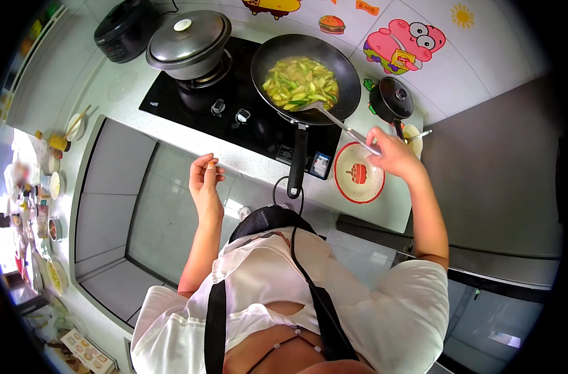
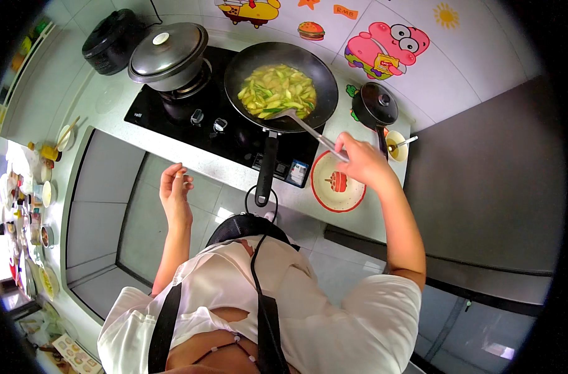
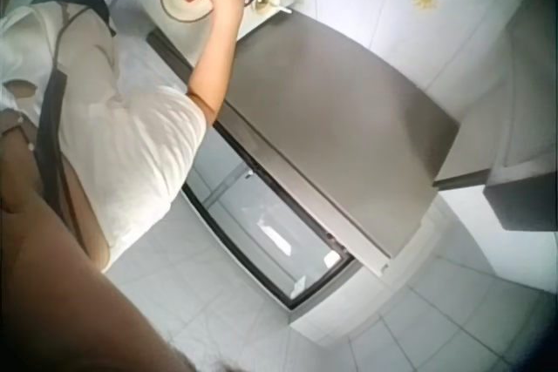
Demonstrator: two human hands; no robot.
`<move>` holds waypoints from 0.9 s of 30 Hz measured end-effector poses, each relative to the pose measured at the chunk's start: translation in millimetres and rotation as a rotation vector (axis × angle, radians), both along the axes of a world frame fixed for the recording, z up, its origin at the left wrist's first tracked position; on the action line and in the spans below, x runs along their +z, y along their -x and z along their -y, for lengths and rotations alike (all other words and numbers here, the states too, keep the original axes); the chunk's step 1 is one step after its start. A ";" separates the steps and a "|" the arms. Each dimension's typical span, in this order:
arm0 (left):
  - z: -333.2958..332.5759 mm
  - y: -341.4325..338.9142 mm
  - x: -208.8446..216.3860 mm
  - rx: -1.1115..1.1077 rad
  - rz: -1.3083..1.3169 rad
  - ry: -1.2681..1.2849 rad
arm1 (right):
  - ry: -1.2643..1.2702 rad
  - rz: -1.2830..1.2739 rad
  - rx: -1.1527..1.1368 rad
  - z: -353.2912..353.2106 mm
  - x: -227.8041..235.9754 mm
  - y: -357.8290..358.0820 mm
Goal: The person stir-fries vegetables in a pan using a metal spatula, then adds a small amount of liquid seasoning from a bowl using a spoon.
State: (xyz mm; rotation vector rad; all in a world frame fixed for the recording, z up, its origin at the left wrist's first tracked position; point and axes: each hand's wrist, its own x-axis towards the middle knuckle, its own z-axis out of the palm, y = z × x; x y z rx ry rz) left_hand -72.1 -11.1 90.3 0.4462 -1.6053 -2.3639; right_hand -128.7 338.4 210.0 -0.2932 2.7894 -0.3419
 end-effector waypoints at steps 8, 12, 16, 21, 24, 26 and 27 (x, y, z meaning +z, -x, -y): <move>-13.9 9.1 -2.0 -0.036 -0.010 0.003 | -0.273 -0.432 -0.036 -8.9 52.0 30.2; -19.6 12.9 -4.6 -0.049 0.001 0.004 | -0.341 -0.445 -0.146 -12.8 61.4 60.7; -20.0 11.6 -3.2 -0.021 0.009 0.012 | -0.429 -0.309 -0.131 -12.7 74.5 91.6; -16.4 8.6 -10.0 0.031 0.051 0.027 | -0.594 -0.288 -0.033 2.8 88.8 115.9; -14.0 5.2 -11.9 0.059 0.064 0.040 | -0.658 -0.179 -0.037 14.6 87.5 128.1; -13.5 4.6 -10.7 0.082 0.071 0.043 | -0.657 -0.158 -0.063 5.5 68.7 139.8; -13.6 4.8 -10.5 0.098 0.079 0.044 | -0.595 -0.157 -0.106 -2.4 61.6 142.9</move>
